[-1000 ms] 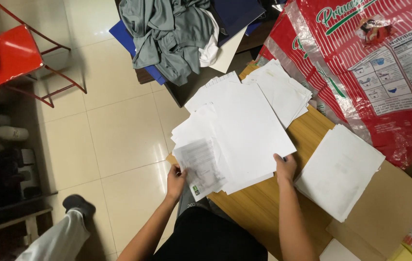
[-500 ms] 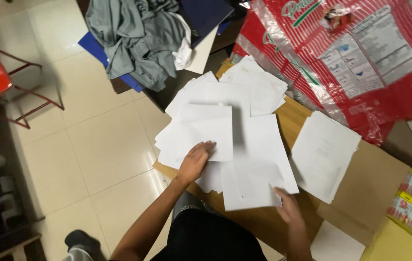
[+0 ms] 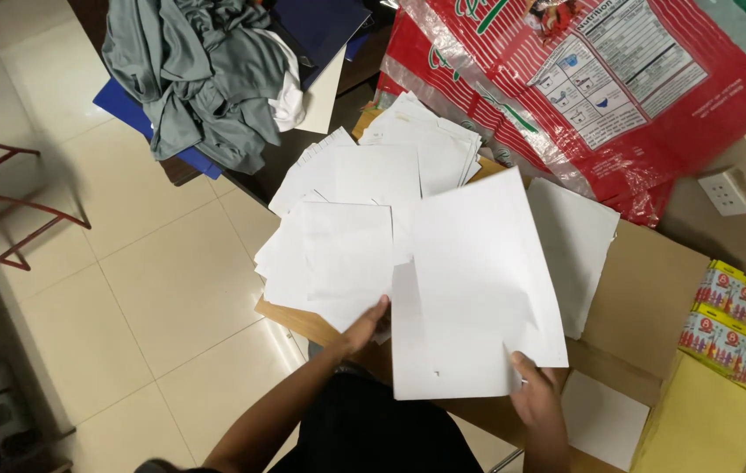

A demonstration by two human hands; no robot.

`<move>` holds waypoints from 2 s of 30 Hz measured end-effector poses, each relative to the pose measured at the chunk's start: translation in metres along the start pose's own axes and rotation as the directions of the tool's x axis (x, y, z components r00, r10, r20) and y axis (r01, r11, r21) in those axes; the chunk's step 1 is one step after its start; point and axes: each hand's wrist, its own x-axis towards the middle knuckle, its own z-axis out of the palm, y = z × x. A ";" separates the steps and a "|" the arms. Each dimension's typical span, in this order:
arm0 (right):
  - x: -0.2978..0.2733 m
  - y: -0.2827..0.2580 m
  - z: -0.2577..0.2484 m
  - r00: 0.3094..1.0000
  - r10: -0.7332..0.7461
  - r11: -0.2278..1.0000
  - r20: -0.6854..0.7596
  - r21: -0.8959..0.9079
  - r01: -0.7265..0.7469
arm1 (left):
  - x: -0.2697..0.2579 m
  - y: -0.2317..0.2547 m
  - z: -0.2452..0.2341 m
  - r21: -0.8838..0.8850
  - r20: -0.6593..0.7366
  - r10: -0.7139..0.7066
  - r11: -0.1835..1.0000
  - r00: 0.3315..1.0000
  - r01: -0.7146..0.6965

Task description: Sort and stack various sheets of paper on a desk.

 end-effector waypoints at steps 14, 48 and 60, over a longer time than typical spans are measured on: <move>0.016 0.049 -0.080 0.940 0.337 0.654 0.042 -0.729 -0.202 | -0.004 0.088 0.032 -0.135 -0.098 0.094 0.985 0.991 -0.107; -0.016 0.110 -0.068 0.894 -0.447 0.858 -0.034 -0.298 0.418 | 0.001 0.054 0.112 -0.012 -0.154 0.425 0.902 0.892 -0.431; 0.025 0.152 -0.089 0.865 -0.472 0.834 -0.170 -0.403 0.376 | 0.024 0.034 0.111 -0.040 -0.113 0.644 0.758 0.757 -0.651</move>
